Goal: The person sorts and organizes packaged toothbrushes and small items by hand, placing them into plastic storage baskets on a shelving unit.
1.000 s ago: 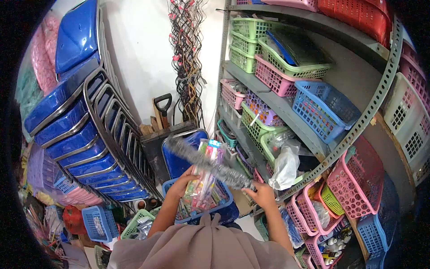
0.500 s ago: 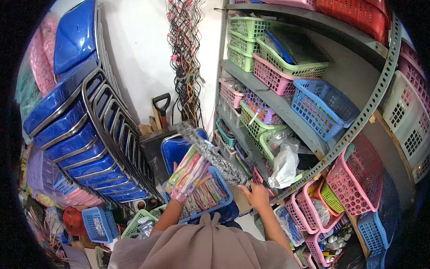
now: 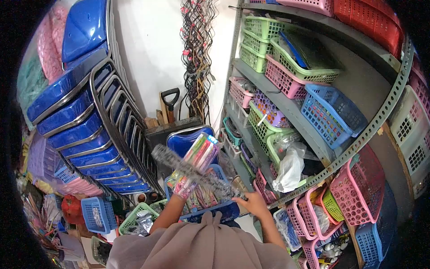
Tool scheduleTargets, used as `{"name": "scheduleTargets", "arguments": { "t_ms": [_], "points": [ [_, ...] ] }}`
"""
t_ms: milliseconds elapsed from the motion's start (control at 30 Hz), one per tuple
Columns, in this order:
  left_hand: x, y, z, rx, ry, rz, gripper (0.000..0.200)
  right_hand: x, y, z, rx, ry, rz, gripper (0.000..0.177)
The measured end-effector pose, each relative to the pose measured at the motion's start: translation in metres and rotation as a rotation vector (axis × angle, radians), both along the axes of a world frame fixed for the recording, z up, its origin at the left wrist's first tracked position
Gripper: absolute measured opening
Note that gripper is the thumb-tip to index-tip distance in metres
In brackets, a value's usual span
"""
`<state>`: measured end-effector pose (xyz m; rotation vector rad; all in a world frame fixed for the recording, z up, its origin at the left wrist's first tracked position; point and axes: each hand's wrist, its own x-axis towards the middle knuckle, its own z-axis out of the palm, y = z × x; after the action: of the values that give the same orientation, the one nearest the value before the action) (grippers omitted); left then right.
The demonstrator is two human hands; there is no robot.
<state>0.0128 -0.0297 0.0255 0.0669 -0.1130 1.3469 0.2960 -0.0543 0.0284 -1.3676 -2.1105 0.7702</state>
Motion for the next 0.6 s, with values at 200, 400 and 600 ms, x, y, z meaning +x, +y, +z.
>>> {"name": "scheduleTargets", "arguments": {
  "t_ms": [200, 400, 600],
  "points": [
    [0.002, 0.002, -0.003, 0.04, 0.03, -0.01, 0.081, 0.008, 0.005, -0.01, 0.079, -0.01, -0.201, 0.059],
    [0.004, 0.016, -0.005, 0.124, -0.034, -0.034, 0.08, 0.018, 0.001, -0.01, -0.045, 0.014, -0.136, 0.062],
    [0.013, 0.033, 0.007, 0.218, -0.002, -0.085, 0.081, 0.002, -0.013, 0.024, -0.268, -0.05, 0.091, 0.047]
  ]
}}
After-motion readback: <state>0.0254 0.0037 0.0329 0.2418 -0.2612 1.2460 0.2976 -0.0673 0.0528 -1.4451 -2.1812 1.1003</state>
